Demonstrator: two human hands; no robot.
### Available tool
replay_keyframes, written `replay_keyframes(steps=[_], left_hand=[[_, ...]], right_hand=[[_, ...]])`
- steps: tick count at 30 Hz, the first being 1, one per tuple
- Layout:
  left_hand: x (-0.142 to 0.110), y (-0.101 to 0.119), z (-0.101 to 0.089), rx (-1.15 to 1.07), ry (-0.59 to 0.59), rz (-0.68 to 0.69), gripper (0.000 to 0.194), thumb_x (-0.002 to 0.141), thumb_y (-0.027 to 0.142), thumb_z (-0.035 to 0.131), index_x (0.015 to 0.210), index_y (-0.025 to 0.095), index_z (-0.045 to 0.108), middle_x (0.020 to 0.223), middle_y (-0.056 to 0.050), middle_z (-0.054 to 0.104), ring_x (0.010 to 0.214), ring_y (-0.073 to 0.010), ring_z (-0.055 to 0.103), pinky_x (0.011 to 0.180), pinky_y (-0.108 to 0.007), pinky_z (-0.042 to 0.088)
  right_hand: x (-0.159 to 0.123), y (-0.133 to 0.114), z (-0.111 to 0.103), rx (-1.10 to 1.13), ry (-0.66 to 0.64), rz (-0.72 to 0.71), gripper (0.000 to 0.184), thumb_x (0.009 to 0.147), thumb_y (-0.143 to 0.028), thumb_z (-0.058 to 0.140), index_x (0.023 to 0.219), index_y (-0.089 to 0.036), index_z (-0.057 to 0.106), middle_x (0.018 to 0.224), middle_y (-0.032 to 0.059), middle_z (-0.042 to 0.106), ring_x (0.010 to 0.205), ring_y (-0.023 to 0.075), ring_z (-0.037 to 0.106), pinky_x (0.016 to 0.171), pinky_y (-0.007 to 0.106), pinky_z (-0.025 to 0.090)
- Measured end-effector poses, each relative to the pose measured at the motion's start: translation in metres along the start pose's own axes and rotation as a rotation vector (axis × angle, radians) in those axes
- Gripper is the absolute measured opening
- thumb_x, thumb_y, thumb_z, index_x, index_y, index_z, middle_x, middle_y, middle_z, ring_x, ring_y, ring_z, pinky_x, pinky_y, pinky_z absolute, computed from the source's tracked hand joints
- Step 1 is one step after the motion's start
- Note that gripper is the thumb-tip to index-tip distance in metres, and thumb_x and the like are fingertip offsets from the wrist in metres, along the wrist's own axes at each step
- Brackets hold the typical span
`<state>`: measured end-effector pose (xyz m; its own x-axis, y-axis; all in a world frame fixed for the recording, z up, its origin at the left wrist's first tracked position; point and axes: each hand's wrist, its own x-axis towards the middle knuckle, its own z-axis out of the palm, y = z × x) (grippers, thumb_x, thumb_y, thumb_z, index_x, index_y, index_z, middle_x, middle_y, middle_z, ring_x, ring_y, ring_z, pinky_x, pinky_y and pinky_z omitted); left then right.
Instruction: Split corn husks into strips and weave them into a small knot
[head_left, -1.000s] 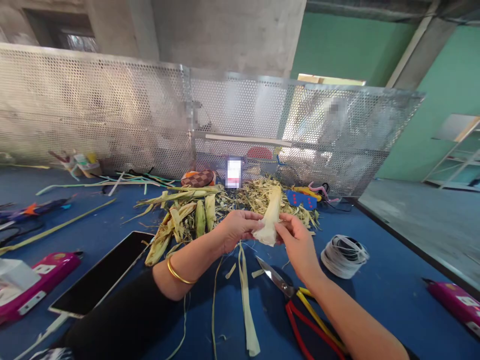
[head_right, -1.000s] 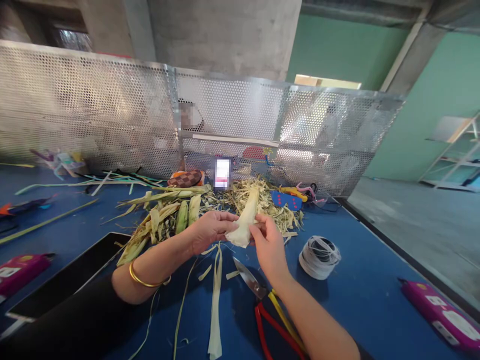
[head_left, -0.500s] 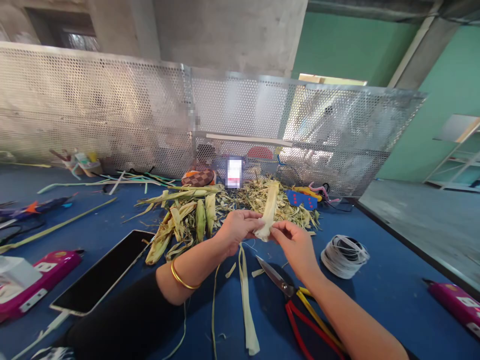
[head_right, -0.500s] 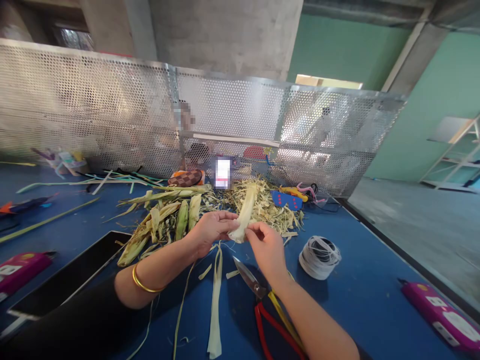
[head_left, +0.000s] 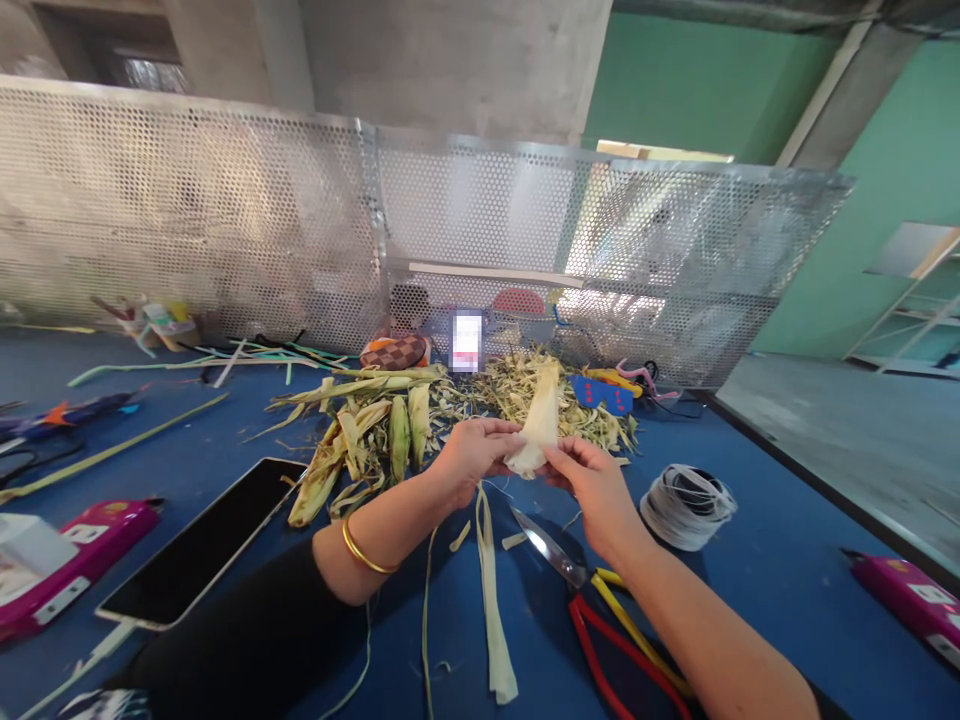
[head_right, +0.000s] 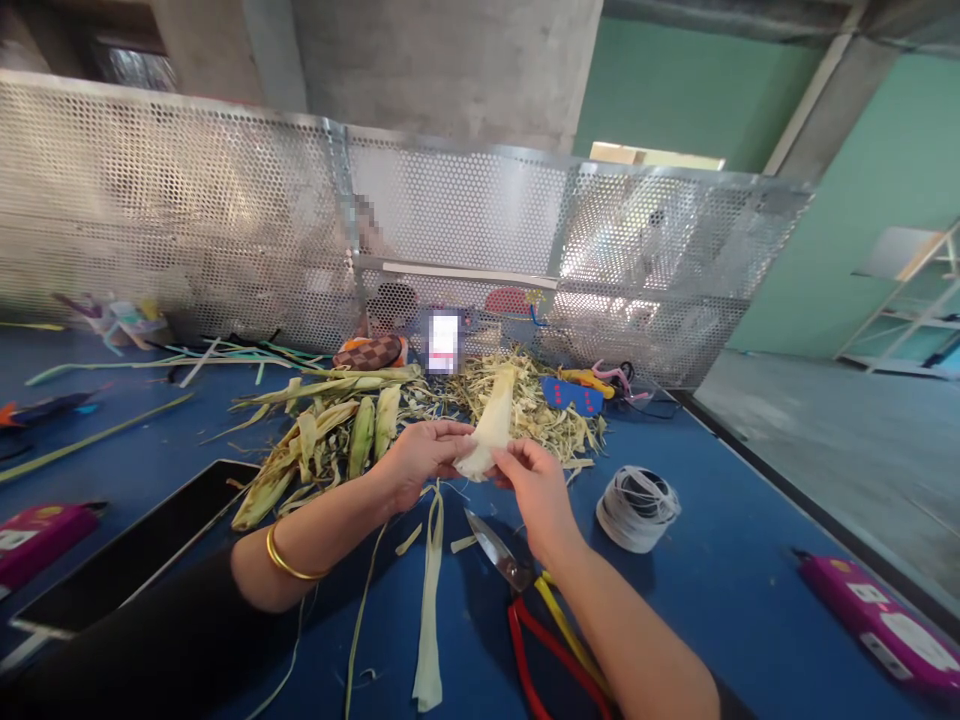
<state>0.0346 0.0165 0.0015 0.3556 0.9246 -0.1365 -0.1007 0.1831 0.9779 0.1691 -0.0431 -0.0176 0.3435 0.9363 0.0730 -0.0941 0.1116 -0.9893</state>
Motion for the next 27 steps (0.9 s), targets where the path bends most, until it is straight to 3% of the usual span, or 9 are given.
replay_keyframes(steps=[10,13,17,21,25,27], left_hand=[[0.0,0.002,-0.003,-0.141,-0.047,-0.078,0.015,0.069,0.024,0.072,0.078,0.012,0.067,0.073,-0.005,0.067,0.062,-0.012,0.061,0.056,-0.023,0.047],[0.0,0.0,-0.004,-0.076,-0.127,-0.068,0.026,0.069,0.034,0.072,0.083,0.013,0.069,0.073,-0.004,0.066,0.06,-0.0111,0.058,0.053,-0.023,0.043],[-0.002,-0.004,-0.002,0.065,-0.158,-0.045,0.037,0.059,0.033,0.078,0.091,0.014,0.07,0.072,-0.003,0.066,0.055,-0.0077,0.052,0.048,-0.019,0.034],[-0.003,-0.007,0.001,-0.041,-0.106,-0.046,0.036,0.056,0.03,0.079,0.087,0.014,0.069,0.071,-0.003,0.066,0.057,-0.0093,0.054,0.052,-0.021,0.037],[-0.004,-0.007,0.002,-0.136,-0.197,-0.008,0.039,0.058,0.043,0.077,0.082,0.013,0.068,0.07,-0.004,0.064,0.061,-0.0121,0.057,0.056,-0.023,0.041],[-0.005,-0.009,0.003,-0.129,-0.239,0.014,0.041,0.053,0.04,0.081,0.081,0.012,0.068,0.072,-0.004,0.065,0.063,-0.0119,0.058,0.057,-0.022,0.042]], right_hand=[[0.0,-0.001,0.0,-0.058,-0.047,-0.093,0.026,0.064,-0.043,0.068,0.068,-0.019,0.059,0.067,-0.0005,0.06,0.066,0.0166,0.054,0.064,0.029,0.043],[0.0,0.001,-0.001,-0.25,-0.158,-0.201,0.021,0.072,-0.039,0.06,0.067,-0.02,0.054,0.064,-0.0017,0.054,0.064,0.0156,0.049,0.062,0.028,0.04],[0.0,0.003,-0.001,-0.558,-0.231,-0.403,0.017,0.078,-0.034,0.056,0.068,-0.02,0.055,0.069,-0.0004,0.051,0.067,0.0167,0.049,0.063,0.029,0.039],[0.0,0.002,-0.002,-0.684,-0.264,-0.527,0.015,0.08,-0.026,0.054,0.066,-0.02,0.055,0.082,0.003,0.056,0.082,0.0197,0.054,0.075,0.032,0.043],[-0.001,0.001,-0.002,-0.789,-0.29,-0.655,0.01,0.081,-0.021,0.054,0.073,-0.021,0.061,0.094,0.0064,0.059,0.091,0.0221,0.056,0.082,0.036,0.044],[-0.002,0.001,-0.001,-0.911,-0.275,-0.75,0.008,0.079,-0.019,0.056,0.079,-0.021,0.064,0.097,0.0086,0.061,0.095,0.0252,0.054,0.084,0.04,0.043]])
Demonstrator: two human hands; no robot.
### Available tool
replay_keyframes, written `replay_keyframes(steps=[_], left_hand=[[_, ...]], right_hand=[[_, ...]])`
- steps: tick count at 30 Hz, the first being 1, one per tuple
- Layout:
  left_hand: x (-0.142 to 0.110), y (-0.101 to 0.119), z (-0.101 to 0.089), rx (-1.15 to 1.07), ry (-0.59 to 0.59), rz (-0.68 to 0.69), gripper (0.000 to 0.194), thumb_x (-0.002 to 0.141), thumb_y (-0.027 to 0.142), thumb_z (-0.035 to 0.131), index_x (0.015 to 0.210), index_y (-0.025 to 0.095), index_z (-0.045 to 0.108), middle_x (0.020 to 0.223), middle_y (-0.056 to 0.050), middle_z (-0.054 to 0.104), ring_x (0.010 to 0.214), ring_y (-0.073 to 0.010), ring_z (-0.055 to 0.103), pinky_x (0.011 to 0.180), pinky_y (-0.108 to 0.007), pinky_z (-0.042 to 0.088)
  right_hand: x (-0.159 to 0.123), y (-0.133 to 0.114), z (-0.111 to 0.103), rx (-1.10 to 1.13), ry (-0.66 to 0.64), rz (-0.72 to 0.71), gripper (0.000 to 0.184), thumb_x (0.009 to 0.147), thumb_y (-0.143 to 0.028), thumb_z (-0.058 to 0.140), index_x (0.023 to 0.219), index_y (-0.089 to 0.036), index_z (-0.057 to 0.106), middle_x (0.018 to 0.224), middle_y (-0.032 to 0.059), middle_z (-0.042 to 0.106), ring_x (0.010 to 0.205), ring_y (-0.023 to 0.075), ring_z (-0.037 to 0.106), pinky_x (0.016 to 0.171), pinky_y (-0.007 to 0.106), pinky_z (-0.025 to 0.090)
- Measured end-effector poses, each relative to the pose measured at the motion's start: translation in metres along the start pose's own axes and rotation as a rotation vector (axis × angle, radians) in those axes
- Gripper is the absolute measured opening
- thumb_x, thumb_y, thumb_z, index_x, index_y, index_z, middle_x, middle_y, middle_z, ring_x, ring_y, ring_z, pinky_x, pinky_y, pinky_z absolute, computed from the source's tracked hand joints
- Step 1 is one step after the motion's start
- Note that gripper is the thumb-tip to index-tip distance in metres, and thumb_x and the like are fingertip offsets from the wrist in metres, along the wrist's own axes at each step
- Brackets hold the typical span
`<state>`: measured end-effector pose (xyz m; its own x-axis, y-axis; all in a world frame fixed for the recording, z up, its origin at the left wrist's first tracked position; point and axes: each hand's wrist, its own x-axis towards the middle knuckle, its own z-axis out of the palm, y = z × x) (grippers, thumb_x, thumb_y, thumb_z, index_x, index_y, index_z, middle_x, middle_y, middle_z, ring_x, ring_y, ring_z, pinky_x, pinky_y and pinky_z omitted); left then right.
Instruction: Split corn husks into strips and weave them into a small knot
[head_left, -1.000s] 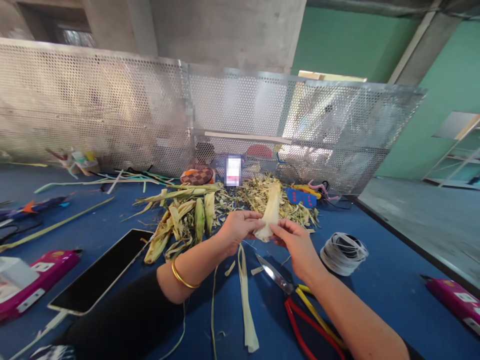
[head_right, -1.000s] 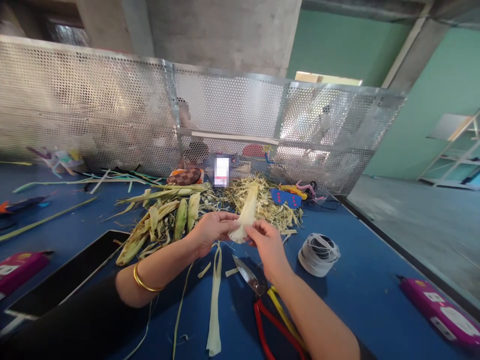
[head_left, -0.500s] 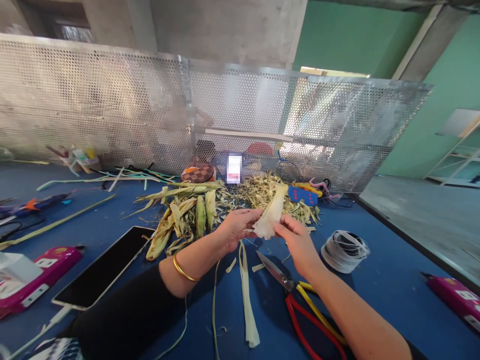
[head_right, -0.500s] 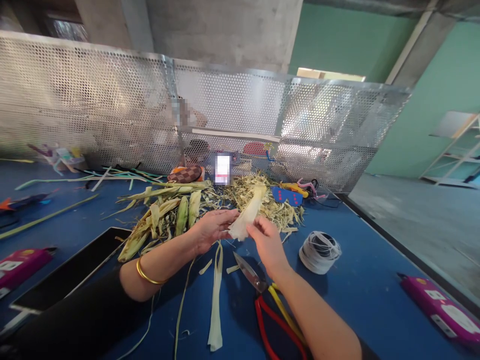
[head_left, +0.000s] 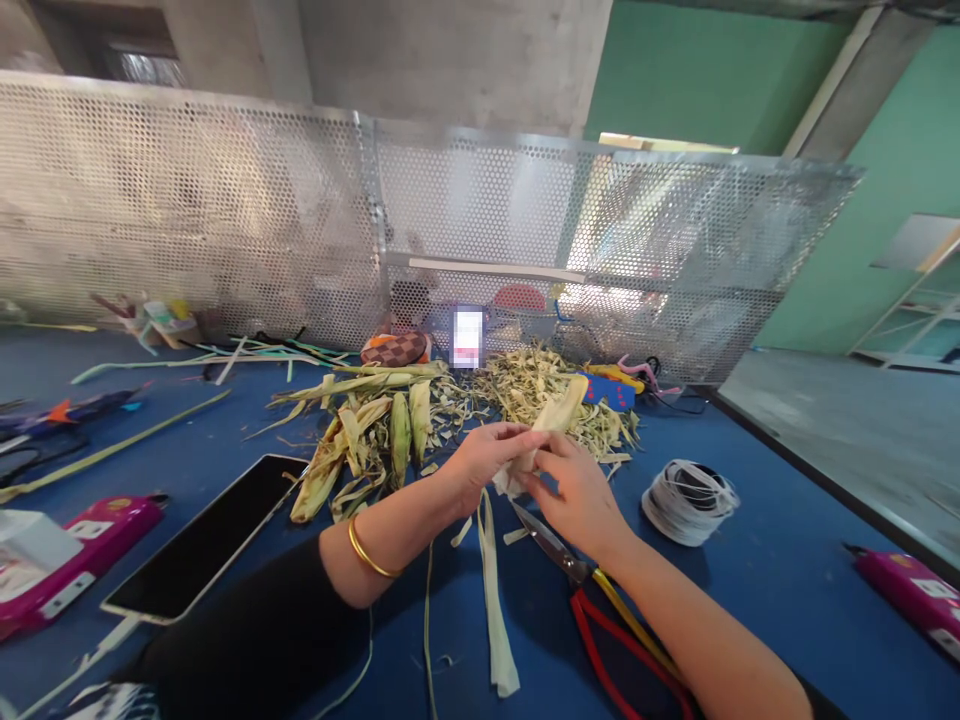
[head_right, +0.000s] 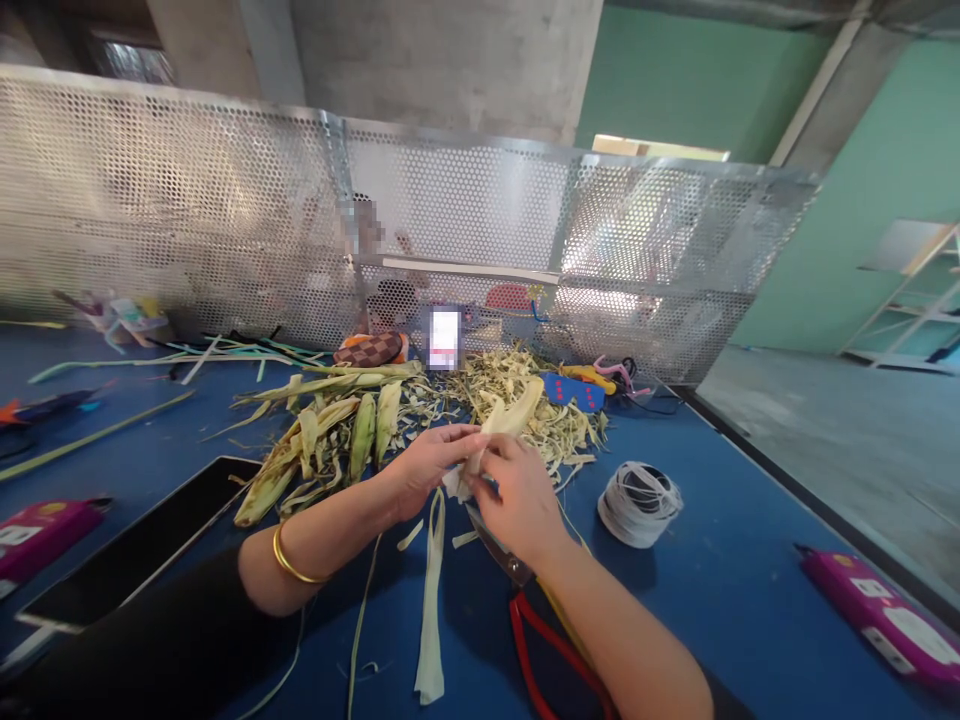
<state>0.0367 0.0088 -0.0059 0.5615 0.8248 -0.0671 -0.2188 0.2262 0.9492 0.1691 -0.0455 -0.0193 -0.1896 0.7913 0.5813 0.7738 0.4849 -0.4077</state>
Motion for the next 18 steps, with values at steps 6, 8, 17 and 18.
replay_keyframes(steps=[6,8,17,18], left_hand=[[0.001,-0.008,0.003,-0.104,0.135,0.064,0.03,0.058,0.035,0.078,0.073,0.012,0.067,0.057,0.001,0.059,0.046,-0.0064,0.05,0.045,-0.018,0.036],[0.003,-0.007,0.003,-0.109,0.221,0.08,0.028,0.059,0.032,0.077,0.075,0.012,0.068,0.054,0.002,0.058,0.041,-0.005,0.045,0.041,-0.017,0.032],[0.005,-0.004,0.001,-0.059,0.294,0.042,0.023,0.059,0.028,0.077,0.074,0.013,0.067,0.052,0.002,0.058,0.041,-0.0066,0.047,0.043,-0.019,0.037],[0.006,-0.004,0.001,-0.059,0.293,0.04,0.024,0.059,0.028,0.078,0.073,0.013,0.067,0.053,0.002,0.059,0.042,-0.0071,0.048,0.043,-0.019,0.038]], right_hand=[[-0.001,-0.003,-0.003,0.143,0.031,0.017,0.014,0.084,-0.022,0.051,0.078,-0.021,0.064,0.097,0.0072,0.064,0.095,0.0228,0.057,0.083,0.037,0.044],[0.0,0.002,-0.004,0.247,0.256,0.191,0.014,0.084,-0.029,0.053,0.077,-0.021,0.062,0.088,0.0054,0.065,0.086,0.0209,0.059,0.077,0.035,0.045],[0.005,0.009,0.002,0.945,0.186,0.714,0.031,0.059,-0.045,0.074,0.072,-0.018,0.065,0.07,0.002,0.065,0.066,0.0185,0.058,0.063,0.031,0.046],[0.004,0.008,0.003,0.938,0.19,0.71,0.029,0.058,-0.044,0.075,0.068,-0.018,0.064,0.067,0.0014,0.064,0.063,0.0181,0.057,0.062,0.031,0.046]])
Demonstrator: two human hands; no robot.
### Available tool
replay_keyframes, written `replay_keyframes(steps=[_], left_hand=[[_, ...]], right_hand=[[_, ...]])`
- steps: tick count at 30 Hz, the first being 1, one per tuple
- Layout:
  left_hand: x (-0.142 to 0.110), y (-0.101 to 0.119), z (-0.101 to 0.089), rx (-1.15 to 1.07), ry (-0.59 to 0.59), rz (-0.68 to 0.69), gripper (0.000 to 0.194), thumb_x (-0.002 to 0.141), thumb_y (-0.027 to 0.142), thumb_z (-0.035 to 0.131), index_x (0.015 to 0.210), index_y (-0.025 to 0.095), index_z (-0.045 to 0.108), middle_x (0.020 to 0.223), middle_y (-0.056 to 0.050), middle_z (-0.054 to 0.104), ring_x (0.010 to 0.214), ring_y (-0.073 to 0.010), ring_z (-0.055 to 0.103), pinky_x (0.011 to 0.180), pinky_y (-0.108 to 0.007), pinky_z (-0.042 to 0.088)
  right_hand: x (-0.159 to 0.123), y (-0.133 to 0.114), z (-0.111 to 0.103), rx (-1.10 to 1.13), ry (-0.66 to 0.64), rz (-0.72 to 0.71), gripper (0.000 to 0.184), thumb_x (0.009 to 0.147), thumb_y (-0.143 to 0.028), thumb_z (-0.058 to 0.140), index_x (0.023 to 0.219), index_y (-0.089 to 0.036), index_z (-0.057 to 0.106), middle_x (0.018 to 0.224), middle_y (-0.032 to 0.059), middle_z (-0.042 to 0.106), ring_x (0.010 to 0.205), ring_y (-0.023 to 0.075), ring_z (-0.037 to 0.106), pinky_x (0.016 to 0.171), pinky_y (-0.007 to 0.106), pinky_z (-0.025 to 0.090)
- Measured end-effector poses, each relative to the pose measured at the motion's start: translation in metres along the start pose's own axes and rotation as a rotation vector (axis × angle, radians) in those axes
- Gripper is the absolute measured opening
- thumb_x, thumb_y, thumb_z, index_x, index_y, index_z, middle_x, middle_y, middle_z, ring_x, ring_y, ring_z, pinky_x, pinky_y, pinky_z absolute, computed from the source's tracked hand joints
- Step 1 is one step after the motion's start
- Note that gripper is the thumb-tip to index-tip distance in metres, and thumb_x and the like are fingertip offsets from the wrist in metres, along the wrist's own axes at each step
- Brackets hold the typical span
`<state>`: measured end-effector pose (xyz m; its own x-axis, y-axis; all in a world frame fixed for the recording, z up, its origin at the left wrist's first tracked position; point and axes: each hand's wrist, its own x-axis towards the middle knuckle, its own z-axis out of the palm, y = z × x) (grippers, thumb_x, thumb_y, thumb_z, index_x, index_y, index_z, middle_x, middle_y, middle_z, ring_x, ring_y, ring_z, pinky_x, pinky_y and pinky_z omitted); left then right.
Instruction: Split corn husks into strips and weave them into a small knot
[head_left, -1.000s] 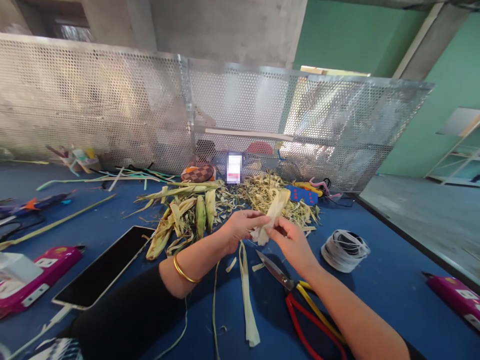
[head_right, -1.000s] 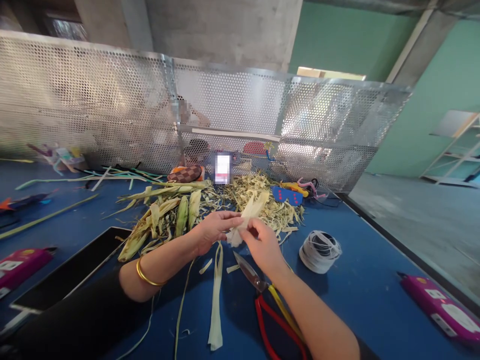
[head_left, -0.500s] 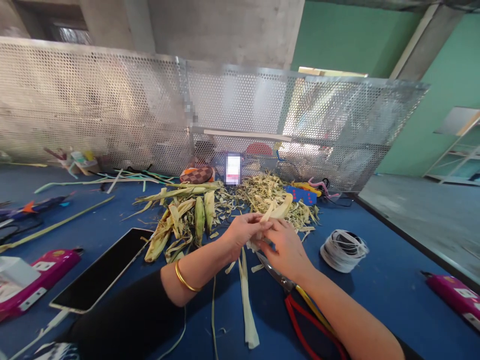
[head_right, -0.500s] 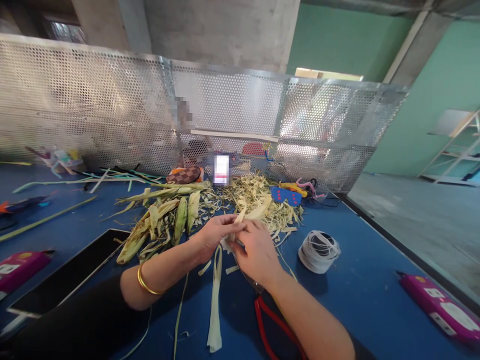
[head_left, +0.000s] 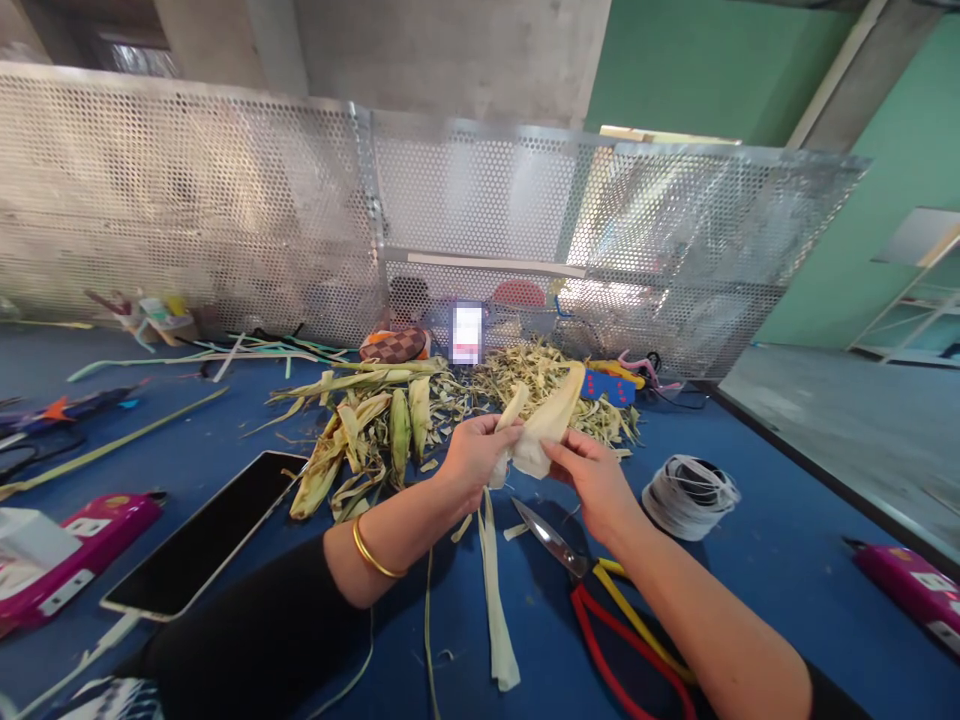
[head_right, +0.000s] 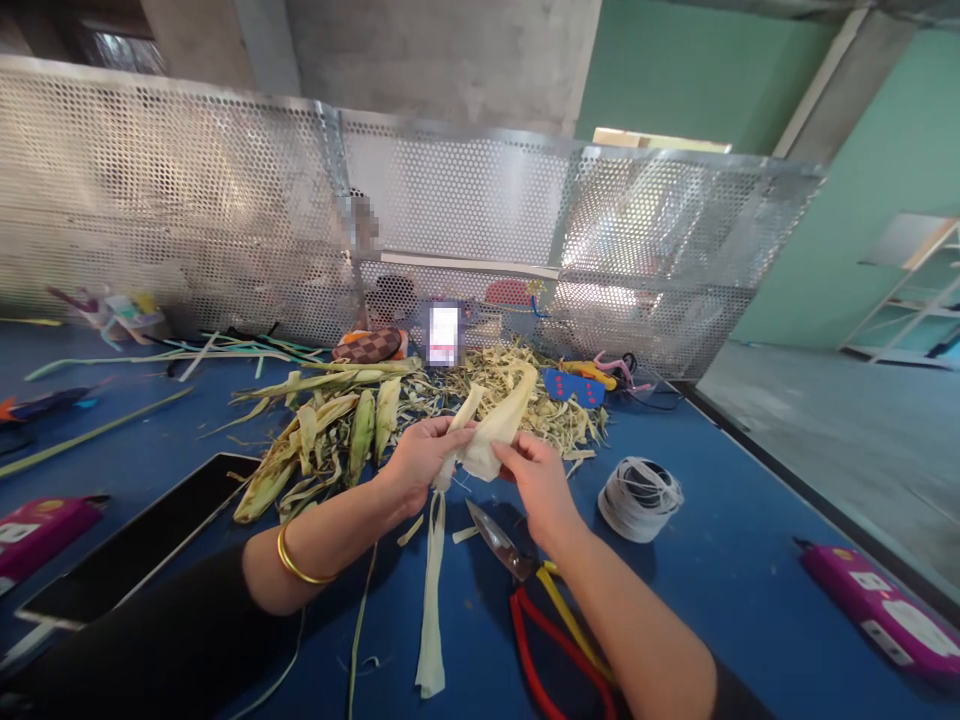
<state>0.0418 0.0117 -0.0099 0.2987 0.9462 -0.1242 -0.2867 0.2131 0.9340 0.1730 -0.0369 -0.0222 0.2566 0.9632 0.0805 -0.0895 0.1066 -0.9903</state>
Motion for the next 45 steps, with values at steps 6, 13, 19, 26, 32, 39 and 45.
replay_keyframes(steps=[6,13,19,26,32,39,45], left_hand=[[0.0,0.004,0.001,-0.017,0.007,-0.031,0.019,0.061,0.026,0.076,0.073,0.014,0.067,0.059,0.0,0.063,0.048,-0.0086,0.053,0.047,-0.02,0.04],[0.005,0.02,-0.008,-0.003,0.007,-0.153,0.037,0.084,0.044,0.052,0.075,0.012,0.067,0.076,-0.006,0.066,0.051,-0.0069,0.05,0.039,-0.017,0.031],[-0.004,0.038,-0.008,-0.148,-0.2,-0.233,0.024,0.083,0.018,0.045,0.075,0.01,0.066,0.056,0.0,0.049,0.045,-0.0053,0.043,0.039,-0.015,0.031],[-0.022,0.053,-0.004,-0.094,-0.233,-0.078,0.005,0.076,0.018,0.062,0.075,0.014,0.061,0.062,0.001,0.055,0.05,-0.0052,0.05,0.047,-0.015,0.039],[-0.015,0.059,-0.015,-0.024,-0.223,-0.18,0.008,0.078,0.019,0.061,0.073,0.013,0.058,0.063,0.001,0.058,0.047,-0.0056,0.05,0.041,-0.016,0.034],[-0.01,0.048,-0.012,0.05,-0.364,-0.28,0.037,0.087,0.045,0.048,0.079,0.012,0.062,0.07,-0.006,0.064,0.048,-0.01,0.056,0.037,-0.019,0.033],[-0.01,0.04,-0.008,-0.012,-0.257,-0.11,0.037,0.068,0.045,0.071,0.084,0.012,0.066,0.083,-0.009,0.068,0.065,-0.0134,0.062,0.054,-0.023,0.047]], right_hand=[[0.001,0.001,-0.003,-0.068,0.037,-0.081,0.025,0.063,-0.041,0.07,0.06,-0.019,0.058,0.057,-0.0026,0.056,0.057,0.0149,0.05,0.056,0.028,0.042],[0.007,-0.006,-0.014,-0.179,0.168,-0.146,0.025,0.068,-0.043,0.062,0.062,-0.02,0.057,0.054,-0.0039,0.051,0.05,0.0125,0.044,0.046,0.025,0.037],[0.038,-0.011,-0.013,-0.252,0.153,-0.127,0.024,0.064,-0.038,0.065,0.053,-0.02,0.053,0.044,-0.0065,0.045,0.041,0.0102,0.039,0.041,0.024,0.033],[0.085,-0.028,0.035,-0.189,-0.07,-0.08,0.02,0.063,-0.039,0.066,0.068,-0.02,0.063,0.064,0.0025,0.067,0.058,0.0182,0.061,0.054,0.029,0.047],[0.068,-0.059,0.012,-0.053,-0.165,-0.185,0.066,0.077,-0.073,0.031,0.096,-0.019,0.064,0.105,0.0132,0.068,0.096,0.0258,0.064,0.078,0.039,0.05],[0.016,-0.06,-0.011,-0.69,-0.294,-0.375,0.016,0.071,-0.038,0.066,0.077,-0.024,0.072,0.071,0.0019,0.069,0.065,0.02,0.06,0.063,0.033,0.045],[0.007,-0.037,-0.014,-0.449,-0.052,-0.313,0.033,0.074,-0.05,0.06,0.058,-0.021,0.059,0.048,-0.0023,0.054,0.047,0.0146,0.05,0.051,0.028,0.041]])
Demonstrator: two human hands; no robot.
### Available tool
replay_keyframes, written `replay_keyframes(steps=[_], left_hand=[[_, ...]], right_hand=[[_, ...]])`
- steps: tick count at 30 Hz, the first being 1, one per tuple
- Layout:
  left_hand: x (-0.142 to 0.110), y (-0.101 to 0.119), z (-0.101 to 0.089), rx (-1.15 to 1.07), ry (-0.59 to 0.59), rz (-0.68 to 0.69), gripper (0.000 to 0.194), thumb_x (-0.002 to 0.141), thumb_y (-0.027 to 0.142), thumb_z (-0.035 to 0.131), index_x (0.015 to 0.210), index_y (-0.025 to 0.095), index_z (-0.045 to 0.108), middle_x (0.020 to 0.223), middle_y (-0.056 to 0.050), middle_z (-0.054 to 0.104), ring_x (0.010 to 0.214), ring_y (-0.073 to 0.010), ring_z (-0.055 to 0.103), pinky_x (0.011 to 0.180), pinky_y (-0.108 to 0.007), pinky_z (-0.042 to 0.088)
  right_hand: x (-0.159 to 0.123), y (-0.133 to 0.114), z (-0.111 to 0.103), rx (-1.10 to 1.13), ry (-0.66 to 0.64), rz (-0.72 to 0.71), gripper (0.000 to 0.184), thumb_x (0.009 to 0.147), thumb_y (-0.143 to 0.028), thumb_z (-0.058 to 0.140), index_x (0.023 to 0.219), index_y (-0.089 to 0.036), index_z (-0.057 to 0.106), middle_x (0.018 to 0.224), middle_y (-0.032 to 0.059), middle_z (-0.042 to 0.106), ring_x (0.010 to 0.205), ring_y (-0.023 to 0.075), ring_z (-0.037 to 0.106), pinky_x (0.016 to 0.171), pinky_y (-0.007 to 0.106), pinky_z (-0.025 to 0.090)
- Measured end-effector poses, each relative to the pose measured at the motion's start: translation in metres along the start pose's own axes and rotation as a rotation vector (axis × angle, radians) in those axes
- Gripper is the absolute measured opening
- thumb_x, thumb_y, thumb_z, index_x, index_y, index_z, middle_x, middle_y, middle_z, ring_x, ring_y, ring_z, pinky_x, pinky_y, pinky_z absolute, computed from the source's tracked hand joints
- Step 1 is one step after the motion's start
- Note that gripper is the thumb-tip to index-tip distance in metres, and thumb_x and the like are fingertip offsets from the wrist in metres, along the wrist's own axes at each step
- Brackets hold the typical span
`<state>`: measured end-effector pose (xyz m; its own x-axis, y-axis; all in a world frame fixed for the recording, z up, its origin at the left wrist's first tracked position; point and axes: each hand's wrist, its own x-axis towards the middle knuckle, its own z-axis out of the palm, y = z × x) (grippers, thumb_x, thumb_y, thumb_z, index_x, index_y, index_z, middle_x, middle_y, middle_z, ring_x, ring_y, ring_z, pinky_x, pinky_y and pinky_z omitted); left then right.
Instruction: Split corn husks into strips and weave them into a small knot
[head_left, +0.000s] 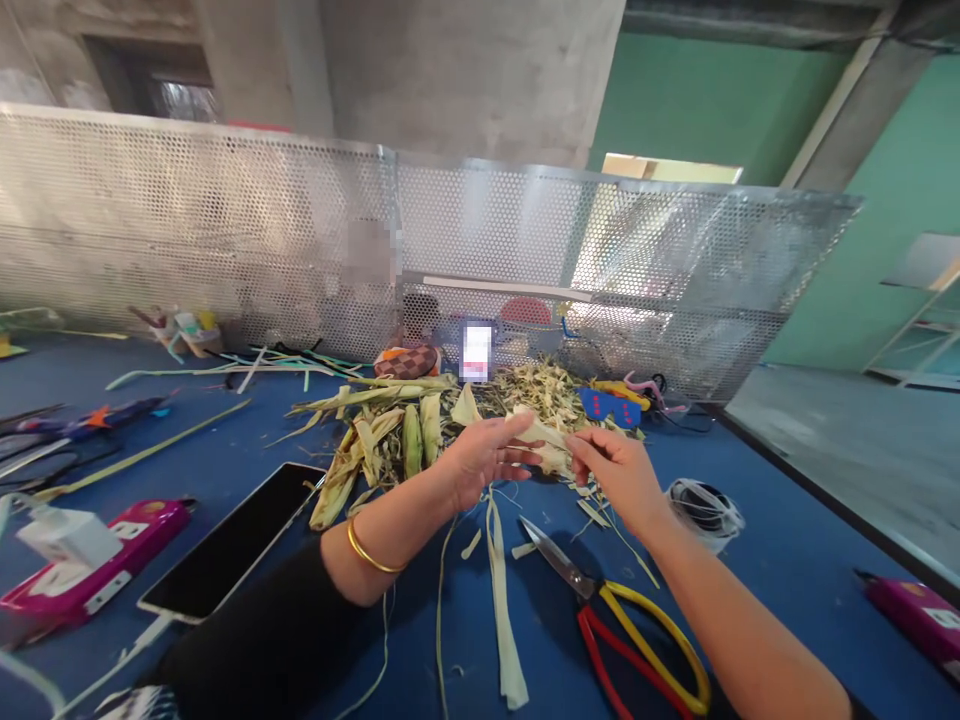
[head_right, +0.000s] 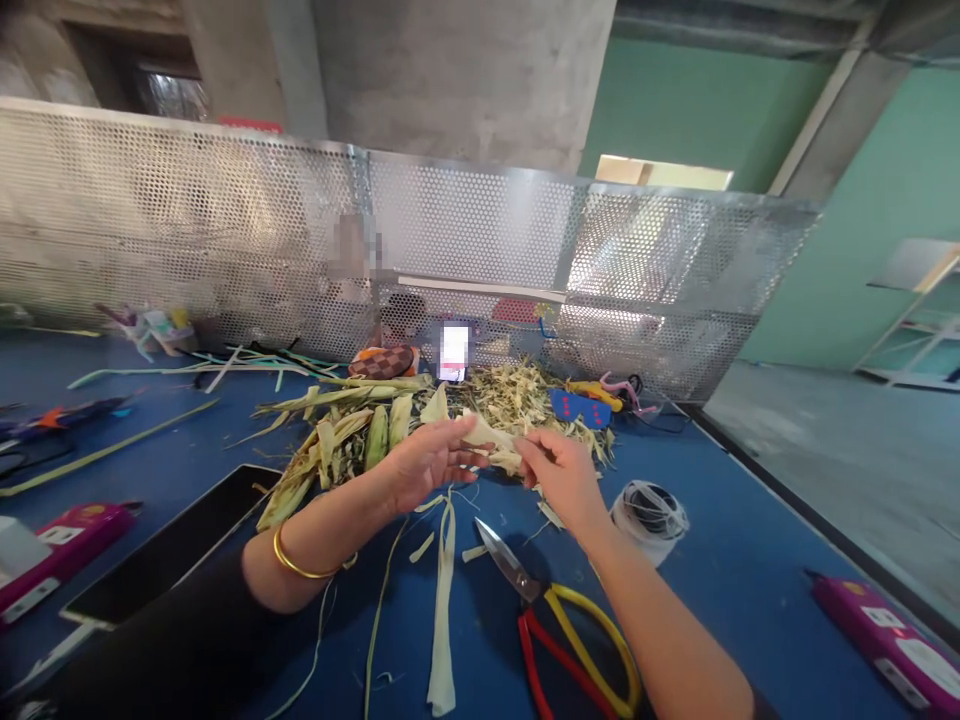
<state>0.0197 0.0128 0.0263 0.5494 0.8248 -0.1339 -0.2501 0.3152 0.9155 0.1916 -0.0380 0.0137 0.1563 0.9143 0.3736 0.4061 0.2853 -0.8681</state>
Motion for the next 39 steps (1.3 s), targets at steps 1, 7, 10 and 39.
replay_keyframes(steps=[1,7,10,39], left_hand=[[0.001,-0.003,0.001,0.014,0.026,0.043,0.031,0.064,0.035,0.077,0.083,0.013,0.066,0.081,-0.008,0.068,0.065,-0.0123,0.061,0.054,-0.022,0.046],[0.005,-0.013,0.003,0.076,0.258,0.211,0.019,0.066,0.031,0.072,0.068,0.013,0.065,0.065,-0.003,0.063,0.061,-0.0109,0.058,0.05,-0.019,0.041],[0.005,-0.009,0.001,0.156,0.308,0.287,0.017,0.068,0.029,0.068,0.064,0.014,0.062,0.061,-0.002,0.063,0.059,-0.0115,0.059,0.048,-0.019,0.04],[0.011,-0.01,-0.014,-0.308,-0.357,0.261,0.023,0.064,0.02,0.076,0.084,0.015,0.064,0.088,-0.003,0.066,0.085,-0.0142,0.061,0.086,-0.029,0.045]], right_hand=[[-0.001,0.002,0.001,0.035,-0.004,0.027,0.035,0.074,-0.052,0.06,0.056,-0.021,0.057,0.047,-0.0028,0.053,0.046,0.014,0.049,0.051,0.028,0.04],[-0.008,0.007,0.005,0.087,-0.172,0.143,0.037,0.074,-0.054,0.06,0.06,-0.021,0.055,0.05,-0.0039,0.055,0.037,0.011,0.046,0.042,0.025,0.035],[-0.011,0.006,0.006,0.062,-0.273,0.167,0.035,0.076,-0.054,0.058,0.068,-0.02,0.059,0.05,-0.0047,0.054,0.034,0.0101,0.045,0.038,0.024,0.032],[-0.03,-0.003,0.029,1.467,-0.702,0.397,0.034,0.093,-0.027,0.044,0.063,-0.015,0.054,0.037,-0.0127,0.018,0.027,0.003,0.012,0.042,0.015,0.037]])
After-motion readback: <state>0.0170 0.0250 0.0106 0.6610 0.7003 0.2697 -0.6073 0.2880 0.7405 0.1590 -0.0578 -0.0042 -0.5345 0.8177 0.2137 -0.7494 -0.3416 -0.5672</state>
